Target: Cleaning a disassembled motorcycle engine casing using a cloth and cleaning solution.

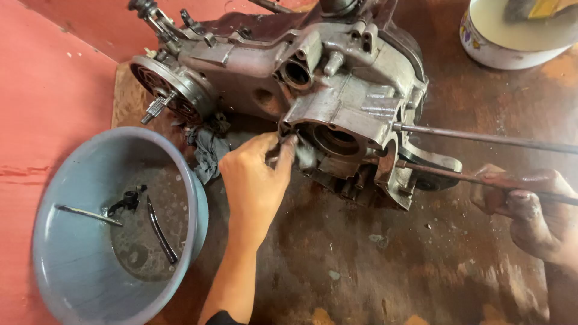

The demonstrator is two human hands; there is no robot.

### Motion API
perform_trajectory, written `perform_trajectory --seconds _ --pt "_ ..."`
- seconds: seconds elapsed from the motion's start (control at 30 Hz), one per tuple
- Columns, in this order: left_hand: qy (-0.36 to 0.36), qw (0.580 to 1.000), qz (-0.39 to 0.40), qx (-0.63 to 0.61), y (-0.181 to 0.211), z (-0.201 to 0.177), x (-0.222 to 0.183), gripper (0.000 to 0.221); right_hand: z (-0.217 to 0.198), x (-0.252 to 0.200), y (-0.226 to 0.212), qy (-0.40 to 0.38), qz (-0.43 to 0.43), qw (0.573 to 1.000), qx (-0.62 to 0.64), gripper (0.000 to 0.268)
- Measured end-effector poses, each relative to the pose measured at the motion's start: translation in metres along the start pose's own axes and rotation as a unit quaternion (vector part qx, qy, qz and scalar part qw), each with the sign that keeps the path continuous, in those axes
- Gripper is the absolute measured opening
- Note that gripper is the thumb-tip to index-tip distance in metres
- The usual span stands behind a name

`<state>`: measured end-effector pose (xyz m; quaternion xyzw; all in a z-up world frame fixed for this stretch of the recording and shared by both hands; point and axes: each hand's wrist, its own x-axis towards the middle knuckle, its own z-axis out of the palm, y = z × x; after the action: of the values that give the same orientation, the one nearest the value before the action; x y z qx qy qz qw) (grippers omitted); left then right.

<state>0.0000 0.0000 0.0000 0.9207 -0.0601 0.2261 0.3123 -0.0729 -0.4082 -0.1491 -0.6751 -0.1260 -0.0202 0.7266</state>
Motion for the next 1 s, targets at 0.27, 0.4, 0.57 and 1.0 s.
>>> perform_trajectory --seconds 0.27,0.4,0.57,1.0 --pt "0.083 0.993 0.060 -0.054 -0.003 0.011 0.003 0.020 0.001 0.011 0.003 -0.061 -0.039 0.997 0.026 0.043" --pt "0.076 0.995 0.027 -0.057 0.004 0.017 -0.011 0.027 -0.004 0.002 0.011 -0.008 -0.037 0.999 -0.001 0.048" --pt "0.024 0.990 -0.007 -0.136 -0.007 0.007 -0.020 0.033 -0.003 0.003 0.001 -0.009 0.002 1.000 0.026 0.050" --pt "0.069 0.987 -0.022 -0.141 -0.010 0.006 0.001 0.021 0.017 0.011 -0.022 -0.012 -0.046 0.999 -0.004 0.043"
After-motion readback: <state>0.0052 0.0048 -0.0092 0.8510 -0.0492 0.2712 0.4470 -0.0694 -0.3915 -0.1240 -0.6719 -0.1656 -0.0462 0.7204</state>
